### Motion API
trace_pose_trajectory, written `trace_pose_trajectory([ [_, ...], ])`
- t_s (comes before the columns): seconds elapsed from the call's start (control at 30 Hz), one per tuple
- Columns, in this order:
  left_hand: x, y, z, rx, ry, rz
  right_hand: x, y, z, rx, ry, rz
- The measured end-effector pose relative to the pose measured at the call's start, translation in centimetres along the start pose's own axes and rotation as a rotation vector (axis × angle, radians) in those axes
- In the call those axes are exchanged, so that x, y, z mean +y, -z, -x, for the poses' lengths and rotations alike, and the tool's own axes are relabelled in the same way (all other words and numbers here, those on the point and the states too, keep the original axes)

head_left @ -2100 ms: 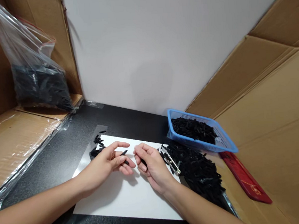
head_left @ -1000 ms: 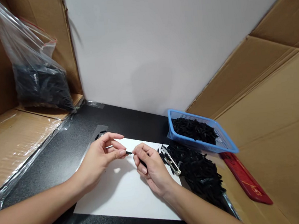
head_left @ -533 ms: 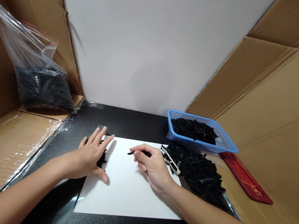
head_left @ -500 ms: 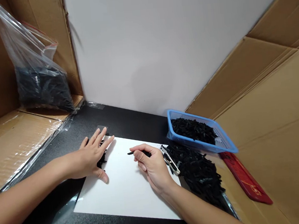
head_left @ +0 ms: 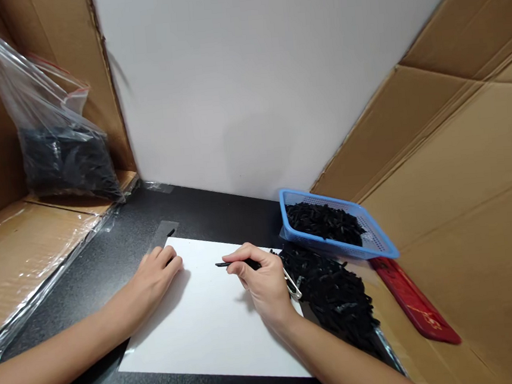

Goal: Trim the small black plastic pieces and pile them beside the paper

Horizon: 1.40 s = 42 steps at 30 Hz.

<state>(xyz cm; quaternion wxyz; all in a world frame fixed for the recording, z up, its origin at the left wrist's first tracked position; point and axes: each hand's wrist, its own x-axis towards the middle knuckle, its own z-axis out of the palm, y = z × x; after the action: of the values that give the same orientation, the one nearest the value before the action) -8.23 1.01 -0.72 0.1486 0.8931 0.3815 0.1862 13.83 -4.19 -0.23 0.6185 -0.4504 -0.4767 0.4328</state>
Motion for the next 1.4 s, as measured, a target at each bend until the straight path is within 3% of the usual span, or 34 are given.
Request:
trace_pose_trajectory([
  [0.13, 0.2, 0.3, -1.8, 0.009, 0.001, 0.077, -0.3, 0.0, 0.0, -0.031, 0.003, -0.003],
  [0.27, 1.2, 0.5, -3.8, 0.098, 0.160, 0.231, -0.3, -0.2, -0.1, -0.035, -0.056, -0.066],
  [0.37, 2.5, 0.8, -4.8, 0.145, 0.376, 0.620, -0.1, -0.3, -0.2, -0.048, -0.115, -0.118],
  [0.43, 3.3, 0.9, -5.1, 0.118, 0.573, 1.001, 0.0, -0.4, -0.2, -0.065, -0.152, -0.138],
  [0.5, 4.1, 0.9, -5.0, 0.079, 0.686, 1.174, 0.0, -0.5, -0.2, -0.092, -0.188, -0.176],
  [0.6, 5.1, 0.9, -4.4, 0.002, 0.771, 1.370, -0.2, -0.7, -0.3, -0.127, -0.234, -0.236],
  [0.7, 5.8, 1.0, -3.7, -0.078, 0.742, 1.531, -0.2, -0.8, -0.4, -0.128, -0.251, -0.254],
  [1.0, 5.4, 0.2, -2.8, -0.085, 0.691, 1.483, -0.5, -0.7, -0.4, -0.053, -0.241, -0.240],
  [1.2, 5.8, 0.0, -2.8, -0.112, 0.622, 1.358, -0.7, -1.0, -0.2, -0.092, -0.390, -0.347],
  [1.4, 6.2, -0.3, -2.6, -0.098, 0.595, 1.331, -0.3, -1.7, 0.2, -0.070, -0.400, -0.291],
])
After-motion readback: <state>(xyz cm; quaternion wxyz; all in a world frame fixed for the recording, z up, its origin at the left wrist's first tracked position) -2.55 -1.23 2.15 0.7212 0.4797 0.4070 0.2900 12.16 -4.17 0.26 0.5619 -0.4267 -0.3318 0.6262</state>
